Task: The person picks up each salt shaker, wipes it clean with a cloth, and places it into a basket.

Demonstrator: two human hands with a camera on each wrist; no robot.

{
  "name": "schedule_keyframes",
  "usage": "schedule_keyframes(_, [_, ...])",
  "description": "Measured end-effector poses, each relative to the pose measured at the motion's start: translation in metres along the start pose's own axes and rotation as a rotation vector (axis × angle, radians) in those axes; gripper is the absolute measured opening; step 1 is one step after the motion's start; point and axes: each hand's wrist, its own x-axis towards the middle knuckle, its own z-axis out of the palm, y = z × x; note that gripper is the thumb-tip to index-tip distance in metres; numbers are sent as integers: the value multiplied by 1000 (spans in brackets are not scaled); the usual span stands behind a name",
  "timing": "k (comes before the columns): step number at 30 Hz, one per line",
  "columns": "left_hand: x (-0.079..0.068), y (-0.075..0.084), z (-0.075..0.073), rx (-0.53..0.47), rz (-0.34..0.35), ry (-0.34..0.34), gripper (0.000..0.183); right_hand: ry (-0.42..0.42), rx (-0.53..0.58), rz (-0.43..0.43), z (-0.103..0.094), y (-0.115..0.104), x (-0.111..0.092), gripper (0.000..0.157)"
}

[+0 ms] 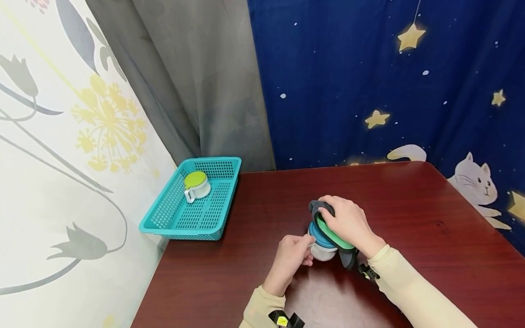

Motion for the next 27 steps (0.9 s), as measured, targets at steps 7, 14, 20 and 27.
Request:
schedule_keyframes(7, [4, -1, -4, -53, -2, 19, 46, 48, -13, 57, -3, 9, 1, 28])
schedule_keyframes(14, [7, 4, -8, -69, 13, -13, 49, 115, -29, 73, -11, 14, 2, 27])
schedule_keyframes(20, [6, 3, -10, -97, 9, -20, 50, 134, -55, 71, -10, 19, -1, 26])
schedule_keyframes(27, [10, 3, -12, -130, 4, -28, 52, 149, -64, 59, -9, 22, -4, 26])
